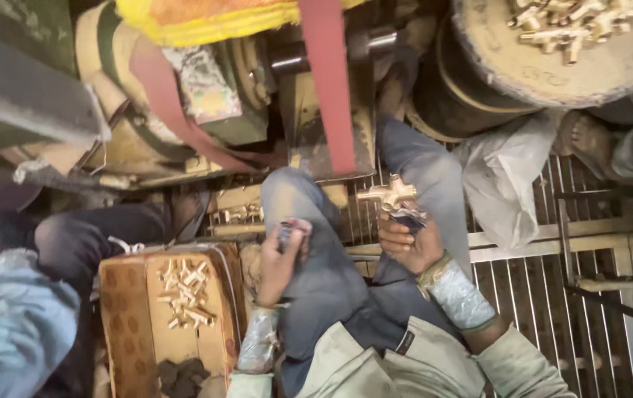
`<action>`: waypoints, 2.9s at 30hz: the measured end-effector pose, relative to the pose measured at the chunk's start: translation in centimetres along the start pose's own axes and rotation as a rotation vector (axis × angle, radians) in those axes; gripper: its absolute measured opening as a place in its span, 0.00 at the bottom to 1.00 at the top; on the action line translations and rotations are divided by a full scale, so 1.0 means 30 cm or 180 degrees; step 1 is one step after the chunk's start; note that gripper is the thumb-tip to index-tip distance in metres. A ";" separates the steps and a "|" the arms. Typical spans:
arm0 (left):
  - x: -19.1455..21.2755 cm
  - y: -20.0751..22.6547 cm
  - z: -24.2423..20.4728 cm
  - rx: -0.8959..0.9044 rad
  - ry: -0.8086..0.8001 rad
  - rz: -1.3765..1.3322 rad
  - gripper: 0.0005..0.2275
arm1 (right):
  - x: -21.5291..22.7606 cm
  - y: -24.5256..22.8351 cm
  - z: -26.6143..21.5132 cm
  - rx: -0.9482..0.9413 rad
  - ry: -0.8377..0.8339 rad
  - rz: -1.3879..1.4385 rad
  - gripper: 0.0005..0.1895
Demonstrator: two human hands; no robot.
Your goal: The person sits on the floor and repeatedly rubs small brass-colored metal parts against a moving red belt sander. They handle the parts one at a time, turning them over to polish different sides, and place finished pieces into a wooden tray.
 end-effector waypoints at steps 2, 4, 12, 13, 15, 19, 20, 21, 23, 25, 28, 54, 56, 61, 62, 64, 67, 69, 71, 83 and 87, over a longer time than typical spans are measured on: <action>0.016 0.043 0.026 0.0178 0.0133 -0.0181 0.10 | -0.020 -0.026 -0.003 0.0089 0.0112 0.0074 0.21; 0.011 0.068 0.059 0.0307 0.0358 -0.0394 0.10 | -0.046 -0.079 -0.006 0.0205 0.0157 0.0039 0.21; 0.018 0.046 0.070 0.0540 0.0817 -0.0004 0.08 | -0.102 -0.416 -0.075 0.0793 0.0336 -0.0392 0.21; 0.017 0.033 0.073 0.0501 0.0818 0.0058 0.08 | -0.101 -0.432 -0.081 0.0831 0.0325 -0.0348 0.21; 0.018 0.015 0.080 0.0426 0.0836 0.0194 0.07 | -0.096 -0.455 -0.089 0.0891 0.0301 -0.0253 0.21; -0.087 0.096 0.086 -0.0535 0.0242 0.0947 0.09 | -0.118 -0.418 -0.081 0.0808 -0.0141 -0.0131 0.21; -0.135 0.106 0.079 -0.0477 -0.0011 0.0769 0.13 | -0.118 -0.401 -0.080 0.0779 -0.0152 -0.0091 0.21; -0.203 0.107 0.064 -0.0273 -0.0163 0.0337 0.14 | -0.118 -0.379 -0.086 0.0758 -0.0156 -0.0048 0.21; -0.367 0.158 0.035 -0.0166 -0.0585 -0.0152 0.16 | -0.134 -0.338 -0.087 0.0689 -0.0295 -0.0092 0.20; -0.508 0.267 0.003 -0.0332 -0.1055 0.0122 0.21 | -0.149 -0.310 -0.086 0.0697 -0.0339 -0.0197 0.20; -0.658 0.485 -0.027 -0.1276 -0.1593 0.0713 0.35 | -0.148 -0.272 -0.090 0.0929 -0.0122 -0.0526 0.21; -0.704 0.665 -0.098 -0.1843 -0.1467 0.0889 0.25 | -0.210 -0.083 -0.119 0.1061 -0.0472 -0.0722 0.24; -0.643 0.620 -0.108 -0.1564 -0.1377 0.0563 0.20 | -0.232 -0.073 -0.121 0.0884 -0.0655 -0.0535 0.24; -0.430 0.472 -0.064 -0.0721 -0.1017 -0.0020 0.21 | -0.261 -0.064 -0.120 0.0680 -0.0650 -0.0210 0.21; -0.412 0.447 -0.038 -0.0693 -0.0998 -0.0224 0.20 | -0.267 -0.065 -0.115 0.0629 -0.0708 -0.0110 0.21; -0.375 0.398 -0.024 -0.0578 -0.0868 -0.0611 0.18 | -0.257 -0.032 -0.107 0.0507 -0.0711 0.0020 0.20; -0.374 0.330 0.018 -0.0520 -0.0621 -0.0379 0.18 | -0.220 0.037 -0.080 0.0313 -0.0559 0.0079 0.20; -0.402 0.301 0.038 -0.0596 -0.0560 -0.0212 0.19 | -0.176 0.103 -0.060 0.0214 -0.0394 0.0145 0.22; -0.416 0.269 0.052 -0.0560 -0.0513 -0.0393 0.17 | -0.131 0.163 -0.042 0.0189 -0.0337 0.0243 0.23; -0.268 0.060 0.076 0.0142 -0.0063 -0.1128 0.12 | -0.250 0.047 -0.144 0.2379 0.1769 -0.5566 0.26; -0.286 -0.010 0.083 0.0659 -0.0211 -0.1232 0.12 | -0.304 0.060 -0.093 0.2788 0.1872 -0.6360 0.22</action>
Point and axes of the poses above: each hand's wrist, its own z-axis towards the middle knuckle, its own x-axis out of the back of the hand, y = z × x, the point moved 7 cm from there along z, towards the middle knuckle, and after that the axes turned 9 degrees about -x, right-handed, at the moved point
